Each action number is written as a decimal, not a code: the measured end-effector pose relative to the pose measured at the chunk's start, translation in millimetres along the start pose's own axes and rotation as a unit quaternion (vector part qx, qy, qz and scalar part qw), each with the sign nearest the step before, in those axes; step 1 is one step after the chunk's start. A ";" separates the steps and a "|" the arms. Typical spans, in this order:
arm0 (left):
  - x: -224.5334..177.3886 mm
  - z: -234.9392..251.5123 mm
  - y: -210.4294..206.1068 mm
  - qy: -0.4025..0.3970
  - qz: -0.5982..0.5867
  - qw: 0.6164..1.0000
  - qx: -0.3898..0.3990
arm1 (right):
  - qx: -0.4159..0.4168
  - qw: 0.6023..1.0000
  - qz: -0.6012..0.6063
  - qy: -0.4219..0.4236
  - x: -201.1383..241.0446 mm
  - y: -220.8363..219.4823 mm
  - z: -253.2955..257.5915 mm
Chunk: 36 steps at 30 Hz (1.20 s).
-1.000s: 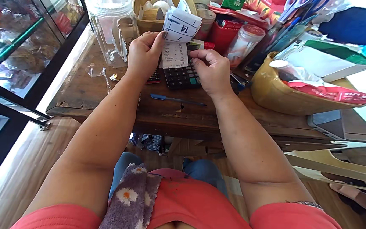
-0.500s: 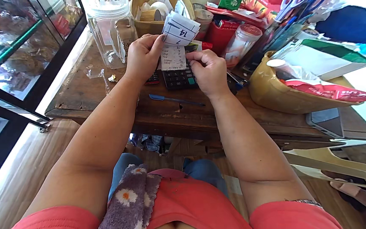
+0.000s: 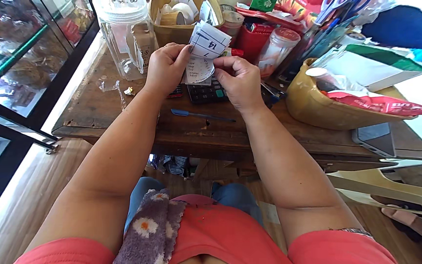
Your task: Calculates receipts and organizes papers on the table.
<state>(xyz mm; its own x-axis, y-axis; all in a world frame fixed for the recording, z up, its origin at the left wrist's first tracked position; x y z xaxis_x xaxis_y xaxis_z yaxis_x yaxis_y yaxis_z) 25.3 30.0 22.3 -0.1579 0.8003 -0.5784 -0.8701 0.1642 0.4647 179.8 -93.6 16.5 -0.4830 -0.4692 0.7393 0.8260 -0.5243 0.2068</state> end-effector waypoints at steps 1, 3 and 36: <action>0.2 0.2 0.0 -0.001 0.000 1.000 -0.002 | 0.001 1.000 0.003 0.007 0.7 -0.4 -0.4; 0.8 0.5 0.2 -0.003 -0.001 1.000 -0.006 | 0.006 1.000 0.011 0.016 0.9 -1.2 -0.6; 1.0 1.2 3.6 0.004 -0.001 1.000 -0.024 | 0.025 0.977 0.193 -0.091 -3.2 1.5 1.8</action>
<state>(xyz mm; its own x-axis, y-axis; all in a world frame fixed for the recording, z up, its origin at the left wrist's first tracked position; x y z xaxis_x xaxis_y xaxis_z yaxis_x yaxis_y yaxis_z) 22.6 32.0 24.3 -0.1605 0.7949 -0.5852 -0.8921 0.1369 0.4307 183.1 -91.6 15.5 -0.0763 -0.4890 0.8689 0.9516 -0.2958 -0.0829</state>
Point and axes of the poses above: each hand's wrist, its own z-axis towards the middle knuckle, its own y-axis out of the back of the hand, x = y × z, the point moved 5 cm from there along z, towards the middle knuckle, and after that the axes turned 10 degrees about z, right-handed, at the moved point
